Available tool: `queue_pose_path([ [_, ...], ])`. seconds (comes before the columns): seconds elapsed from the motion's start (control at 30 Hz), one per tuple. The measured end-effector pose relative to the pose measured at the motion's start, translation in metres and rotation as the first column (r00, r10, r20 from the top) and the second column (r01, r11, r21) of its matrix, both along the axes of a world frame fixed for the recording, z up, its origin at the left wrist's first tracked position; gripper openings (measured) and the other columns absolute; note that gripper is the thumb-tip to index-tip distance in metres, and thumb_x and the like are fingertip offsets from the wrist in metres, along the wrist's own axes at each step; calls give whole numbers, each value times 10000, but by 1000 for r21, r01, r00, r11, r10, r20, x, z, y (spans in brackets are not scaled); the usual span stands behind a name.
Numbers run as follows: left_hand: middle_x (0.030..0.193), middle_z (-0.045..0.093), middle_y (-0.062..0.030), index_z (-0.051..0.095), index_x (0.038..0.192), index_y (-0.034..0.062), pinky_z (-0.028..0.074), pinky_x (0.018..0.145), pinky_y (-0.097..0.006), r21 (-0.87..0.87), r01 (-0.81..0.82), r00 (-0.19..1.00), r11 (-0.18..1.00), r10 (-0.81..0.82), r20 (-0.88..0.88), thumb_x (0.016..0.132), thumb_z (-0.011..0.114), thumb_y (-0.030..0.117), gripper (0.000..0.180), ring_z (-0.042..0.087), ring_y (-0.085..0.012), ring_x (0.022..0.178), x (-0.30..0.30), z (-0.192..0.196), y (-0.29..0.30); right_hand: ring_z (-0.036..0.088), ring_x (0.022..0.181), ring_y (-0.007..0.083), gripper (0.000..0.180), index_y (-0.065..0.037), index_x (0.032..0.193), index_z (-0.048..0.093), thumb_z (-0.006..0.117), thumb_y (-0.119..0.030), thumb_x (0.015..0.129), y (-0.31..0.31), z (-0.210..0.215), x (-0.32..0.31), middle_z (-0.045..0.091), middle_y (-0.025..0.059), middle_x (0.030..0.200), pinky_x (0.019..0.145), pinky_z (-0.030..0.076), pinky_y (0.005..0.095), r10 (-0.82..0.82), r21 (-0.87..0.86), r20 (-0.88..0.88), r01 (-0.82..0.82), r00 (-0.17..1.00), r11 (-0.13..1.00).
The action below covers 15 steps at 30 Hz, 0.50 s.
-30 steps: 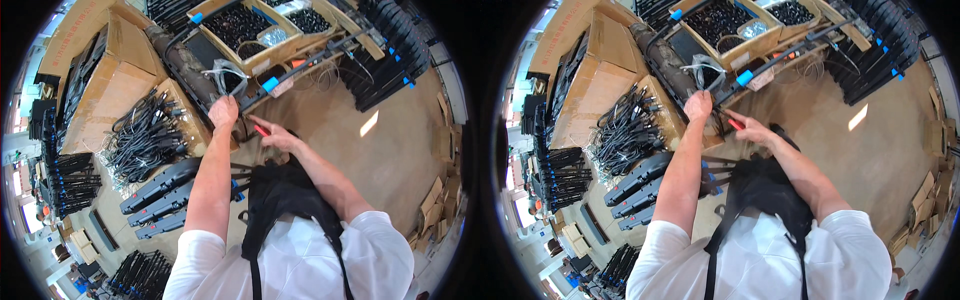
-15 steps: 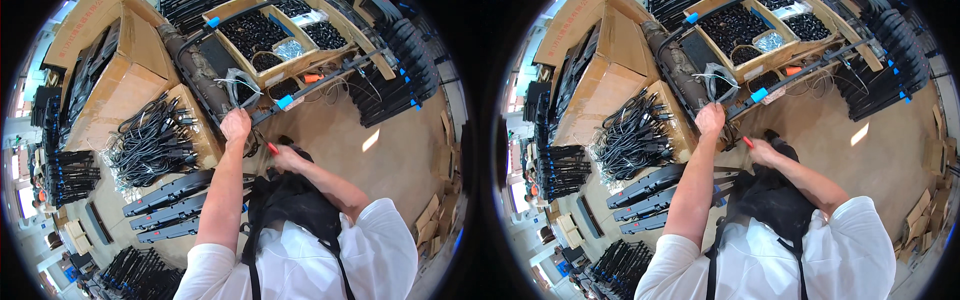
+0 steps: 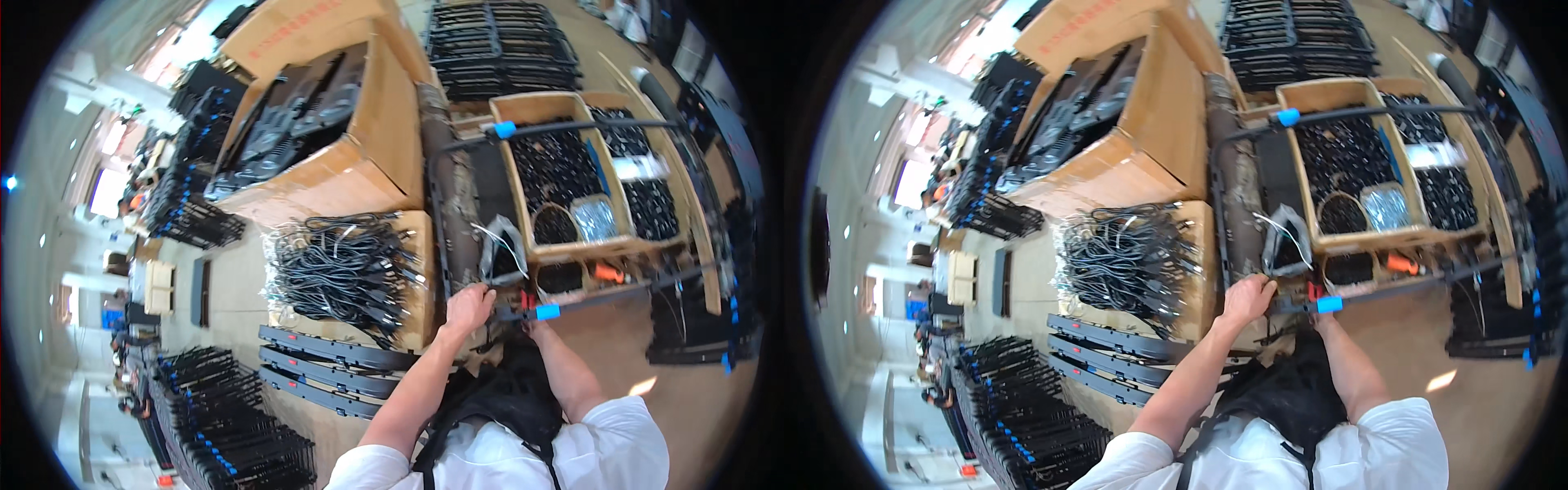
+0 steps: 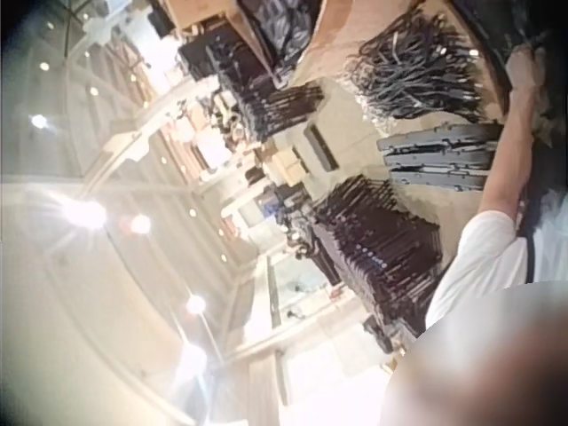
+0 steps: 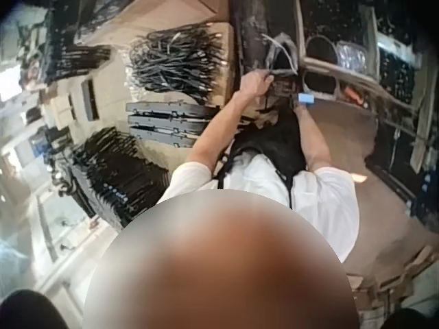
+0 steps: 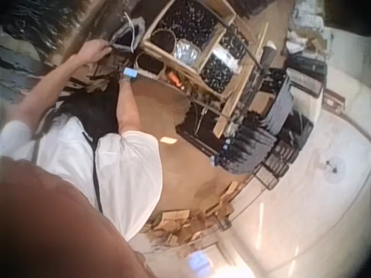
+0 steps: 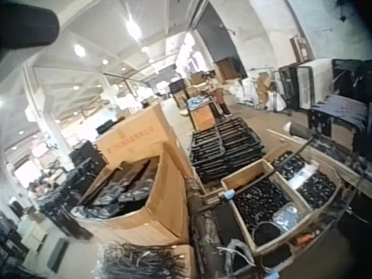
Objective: Assembling parts of a metal equipment frame, including wiring and securing components with a power drill.
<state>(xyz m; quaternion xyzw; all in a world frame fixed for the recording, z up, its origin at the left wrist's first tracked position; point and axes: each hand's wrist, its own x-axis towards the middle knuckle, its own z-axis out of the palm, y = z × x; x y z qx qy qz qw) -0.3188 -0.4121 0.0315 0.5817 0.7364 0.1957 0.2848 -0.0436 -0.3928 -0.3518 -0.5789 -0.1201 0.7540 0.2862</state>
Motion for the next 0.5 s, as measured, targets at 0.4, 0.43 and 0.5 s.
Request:
queue_pose_path([
  [0.4, 1301, 666, -248, 515, 1378, -89, 473, 480, -279, 11, -897, 273, 441, 535, 799, 1075, 609, 332, 528, 740, -271, 833, -297, 299, 95, 713, 908, 203, 299, -92, 1166, 710, 784, -264, 933, -2, 157, -6, 731, 83, 1055, 725, 585, 361, 811, -39, 98, -812, 577, 583],
  [0.43, 1273, 680, -240, 511, 1379, -81, 472, 469, -283, -71, -894, 211, 443, 554, 805, 1081, 608, 327, 514, 741, -271, 833, -303, 301, 107, 713, 908, 203, 299, -92, 1166, 710, 784, -264, 933, 6, 199, -2, 731, 83, 1055, 725, 585, 361, 813, -35, 101, -815, 573, 579],
  [0.5, 1184, 698, -205, 540, 1312, -61, 478, 467, -289, -212, -846, 113, 490, 553, 825, 1085, 602, 309, 438, 723, -248, 791, -318, 295, 126, 695, 865, 150, 403, -9, 1207, 723, 767, -306, 937, 36, 295, -8, 760, 65, 1025, 720, 565, 335, 898, 33, 235, -926, 373, 376],
])
